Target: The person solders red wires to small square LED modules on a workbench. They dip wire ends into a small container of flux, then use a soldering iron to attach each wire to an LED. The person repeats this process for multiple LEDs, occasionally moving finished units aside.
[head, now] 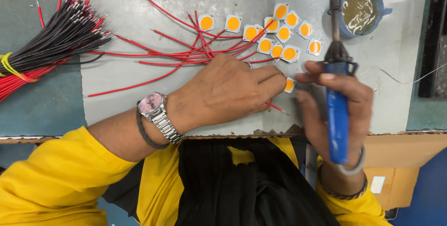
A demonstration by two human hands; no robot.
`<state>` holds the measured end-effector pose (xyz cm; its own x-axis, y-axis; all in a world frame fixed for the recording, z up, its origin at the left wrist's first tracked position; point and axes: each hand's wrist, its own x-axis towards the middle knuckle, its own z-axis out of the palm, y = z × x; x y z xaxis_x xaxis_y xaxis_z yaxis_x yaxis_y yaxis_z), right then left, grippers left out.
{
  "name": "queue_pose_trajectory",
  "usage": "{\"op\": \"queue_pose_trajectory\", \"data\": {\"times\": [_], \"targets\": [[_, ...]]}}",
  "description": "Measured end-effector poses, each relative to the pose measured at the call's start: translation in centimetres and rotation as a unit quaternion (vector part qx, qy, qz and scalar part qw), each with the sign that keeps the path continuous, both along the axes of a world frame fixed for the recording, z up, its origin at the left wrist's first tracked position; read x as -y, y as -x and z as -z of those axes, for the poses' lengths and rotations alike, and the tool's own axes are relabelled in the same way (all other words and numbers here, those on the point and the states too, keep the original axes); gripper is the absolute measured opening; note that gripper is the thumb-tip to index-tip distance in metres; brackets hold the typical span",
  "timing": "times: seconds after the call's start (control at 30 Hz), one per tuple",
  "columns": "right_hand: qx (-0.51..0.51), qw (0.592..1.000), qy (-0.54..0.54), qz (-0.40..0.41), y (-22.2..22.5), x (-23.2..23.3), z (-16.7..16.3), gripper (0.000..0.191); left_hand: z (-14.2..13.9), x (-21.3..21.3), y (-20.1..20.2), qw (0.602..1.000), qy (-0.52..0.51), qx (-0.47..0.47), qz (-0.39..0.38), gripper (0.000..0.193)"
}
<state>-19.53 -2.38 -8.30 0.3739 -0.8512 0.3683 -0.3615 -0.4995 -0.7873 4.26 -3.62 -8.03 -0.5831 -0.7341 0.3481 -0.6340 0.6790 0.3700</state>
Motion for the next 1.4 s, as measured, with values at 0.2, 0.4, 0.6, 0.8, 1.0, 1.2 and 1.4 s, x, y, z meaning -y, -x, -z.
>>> {"op": "queue_pose_trajectory", "data": {"times": [0.2,0.4,0.6,0.8,1.0,1.2,1.4], "targets": [[0.138,0.986,0.064,0.062,4.7,0.5,1.9,0.044,0.2,0.1,-0.1,1.0,0.017,-0.021,0.006,0.029],[-0.077,0.93,0.295,0.207,13.3,1.6,4.1,0.03,0.4,0.3,-0.1,0.999,0.018,-0.043,0.012,0.028],[0.038,0.956,0.222,0.189,16.0,0.3,5.7,0.024,0.5,0.5,0.1,0.999,0.037,-0.026,0.004,0.017],[0.11,0.978,0.158,0.076,13.8,2.1,4.5,0.023,0.6,0.4,0.2,0.998,0.063,-0.011,-0.013,0.01],[0.102,0.986,0.123,0.04,12.5,2.9,2.8,0.024,0.7,0.5,0.2,0.998,0.061,-0.01,-0.01,0.01],[0.112,0.985,0.125,0.037,11.7,2.6,2.7,0.026,0.8,0.5,0.2,0.998,0.057,-0.029,-0.004,0.014],[0.103,0.98,0.166,0.029,10.5,1.9,2.9,0.022,0.9,0.3,-0.1,0.997,0.072,-0.011,0.0,0.019]]}}
